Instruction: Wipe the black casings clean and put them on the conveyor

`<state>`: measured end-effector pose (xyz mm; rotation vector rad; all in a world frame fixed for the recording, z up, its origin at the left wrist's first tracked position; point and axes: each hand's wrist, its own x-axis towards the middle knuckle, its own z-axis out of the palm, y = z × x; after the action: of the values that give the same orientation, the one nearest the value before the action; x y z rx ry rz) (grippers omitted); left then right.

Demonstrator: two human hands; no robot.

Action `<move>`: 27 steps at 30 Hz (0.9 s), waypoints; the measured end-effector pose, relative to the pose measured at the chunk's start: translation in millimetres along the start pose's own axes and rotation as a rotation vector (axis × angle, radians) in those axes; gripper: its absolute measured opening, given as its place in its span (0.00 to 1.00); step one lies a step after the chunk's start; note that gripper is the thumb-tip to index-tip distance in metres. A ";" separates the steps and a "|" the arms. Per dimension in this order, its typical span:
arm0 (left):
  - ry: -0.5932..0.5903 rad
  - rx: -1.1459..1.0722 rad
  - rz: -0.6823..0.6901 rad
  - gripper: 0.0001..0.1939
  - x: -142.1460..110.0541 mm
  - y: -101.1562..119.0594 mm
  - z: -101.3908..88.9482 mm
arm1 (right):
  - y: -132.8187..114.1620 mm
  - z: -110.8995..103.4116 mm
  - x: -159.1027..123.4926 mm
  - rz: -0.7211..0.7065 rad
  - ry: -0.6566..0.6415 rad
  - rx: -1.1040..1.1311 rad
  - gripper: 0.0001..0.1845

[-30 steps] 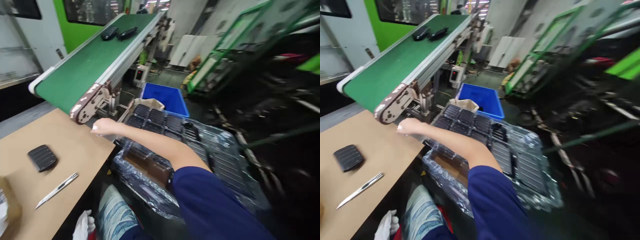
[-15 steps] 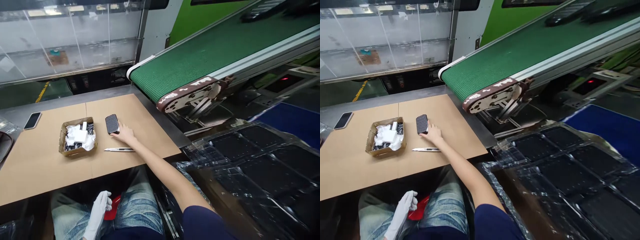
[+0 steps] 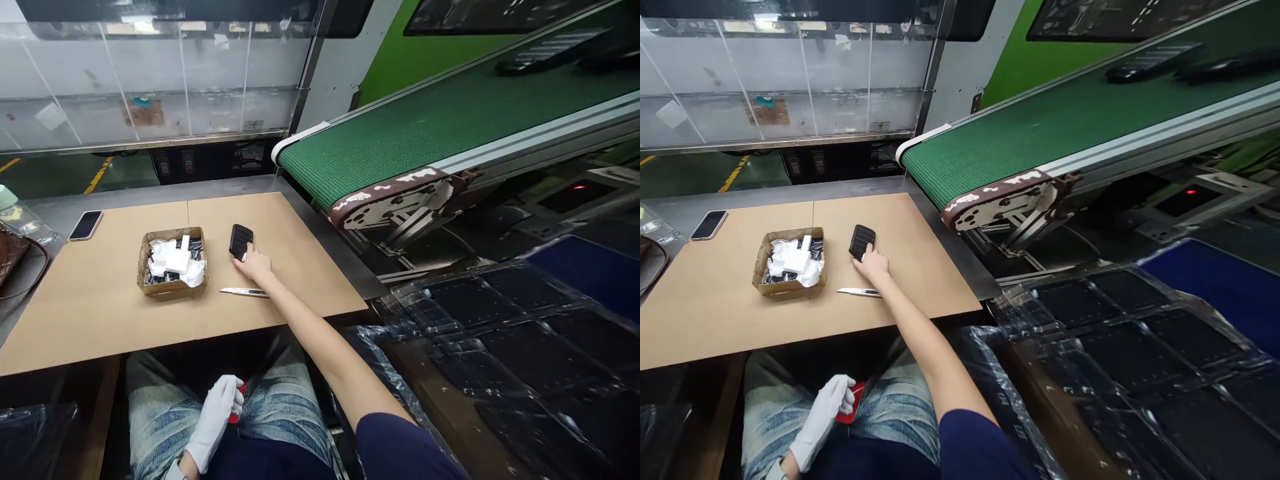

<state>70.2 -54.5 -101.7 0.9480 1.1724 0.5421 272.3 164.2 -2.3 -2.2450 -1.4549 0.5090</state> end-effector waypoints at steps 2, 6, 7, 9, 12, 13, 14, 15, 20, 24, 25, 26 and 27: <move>-0.008 0.003 0.001 0.30 -2.5 -1.7 1.0 | 2.6 -6.3 1.1 0.075 0.038 0.110 0.28; 0.011 -0.033 0.032 0.30 -8.9 3.4 -5.9 | 14.5 -24.7 -14.4 0.169 0.112 0.408 0.20; 0.011 -0.045 0.045 0.30 -11.0 7.1 -9.0 | 17.3 -28.4 -24.0 0.170 0.116 0.493 0.21; -0.007 -0.069 0.076 0.30 -15.4 17.4 -15.9 | 21.3 -33.8 -50.2 0.154 0.113 0.653 0.23; -0.066 -0.119 0.143 0.27 -20.9 38.9 -24.9 | 21.2 -37.3 -100.3 0.120 0.100 0.843 0.23; -0.076 -0.132 0.167 0.27 -22.5 47.0 -27.0 | 19.3 -37.6 -117.7 0.112 0.084 0.891 0.24; -0.081 -0.141 0.202 0.25 -24.3 55.4 -28.4 | 16.6 -37.5 -134.9 0.108 0.059 0.930 0.24; -0.093 -0.148 0.227 0.24 -26.4 63.9 -29.2 | 13.0 -36.7 -151.7 0.108 0.028 0.958 0.24; 0.036 -0.401 0.480 0.37 -45.0 99.8 -25.5 | -11.1 -21.3 -228.6 0.091 -0.321 1.171 0.23; 0.087 -0.603 0.526 0.43 -57.2 119.9 -18.9 | -24.9 -5.6 -272.4 0.049 -0.642 1.224 0.25; 0.078 -0.659 0.524 0.44 -58.5 124.2 -18.3 | -26.1 -3.6 -277.8 0.030 -0.677 1.192 0.27; 0.040 -0.782 0.499 0.43 -59.5 128.1 -18.4 | -26.0 -3.0 -280.4 -0.004 -0.710 1.139 0.27; -0.009 -0.896 0.463 0.41 -60.5 131.6 -19.4 | -24.6 -3.5 -279.8 -0.055 -0.752 1.060 0.27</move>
<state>46.3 -26.9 39.8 0.4187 0.5669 1.2963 147.0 -84.4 35.4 -1.1770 -1.0667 1.7330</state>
